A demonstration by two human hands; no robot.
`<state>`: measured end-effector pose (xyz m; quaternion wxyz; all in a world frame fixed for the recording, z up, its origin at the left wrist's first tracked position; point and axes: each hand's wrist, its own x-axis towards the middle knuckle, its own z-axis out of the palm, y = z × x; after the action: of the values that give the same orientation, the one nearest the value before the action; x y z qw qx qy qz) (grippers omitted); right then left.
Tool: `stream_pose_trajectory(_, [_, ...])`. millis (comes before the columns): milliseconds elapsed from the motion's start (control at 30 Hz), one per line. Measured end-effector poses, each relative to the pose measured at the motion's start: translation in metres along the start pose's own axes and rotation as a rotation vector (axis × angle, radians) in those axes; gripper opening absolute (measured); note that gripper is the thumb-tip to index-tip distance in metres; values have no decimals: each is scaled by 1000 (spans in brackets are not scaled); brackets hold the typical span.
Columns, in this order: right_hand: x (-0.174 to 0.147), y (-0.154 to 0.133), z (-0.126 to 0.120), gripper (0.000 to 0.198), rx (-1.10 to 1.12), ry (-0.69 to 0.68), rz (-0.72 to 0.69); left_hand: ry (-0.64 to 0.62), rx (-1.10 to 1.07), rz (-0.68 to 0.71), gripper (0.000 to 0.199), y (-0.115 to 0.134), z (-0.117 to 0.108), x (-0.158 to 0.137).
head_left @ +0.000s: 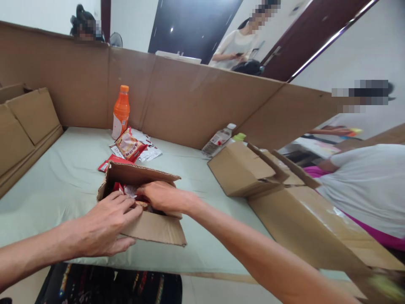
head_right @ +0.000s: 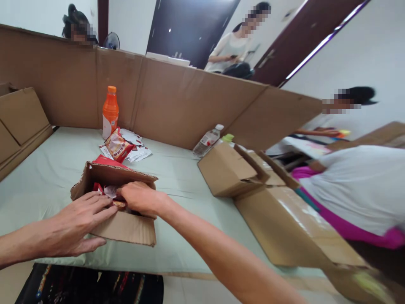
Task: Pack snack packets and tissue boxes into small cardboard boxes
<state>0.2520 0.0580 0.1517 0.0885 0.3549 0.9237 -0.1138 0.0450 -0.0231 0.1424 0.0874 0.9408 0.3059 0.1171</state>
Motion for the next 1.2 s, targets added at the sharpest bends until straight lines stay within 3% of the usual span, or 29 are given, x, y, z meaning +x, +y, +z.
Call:
stream_pose_trajectory(100, [-15,7,-4,36,74,77,-48,26,1,11,49,0,-1,-11])
stream_pose_trajectory(233, [-57,18,-13,39,194,458,-37,252,1,111,46,-1,-3,-39])
stream_pose_trajectory(367, [-92,25,-8,27,231,614,32,520,-12,-94,62,-9,-3,-61])
stream_pose_trajectory(500, [-99,25,11,22,237,652,5,596,-92,-256,70,-22,11,-59])
stream_pose_trajectory(633, [-96,25,23,20,317,731,77,573,-172,-238,60,-30,23,-46])
stream_pose_trajectory(833, [-99,28,26,25,414,771,109,522,-93,-150,55,-31,17,-43])
stream_pose_trajectory(1067, [-83,26,8,30,412,595,-83,624,-155,-311,41,-23,33,-47])
stream_pose_trajectory(1200, [-61,32,4,39,409,542,-67,645,-133,-265,33,-23,36,-44])
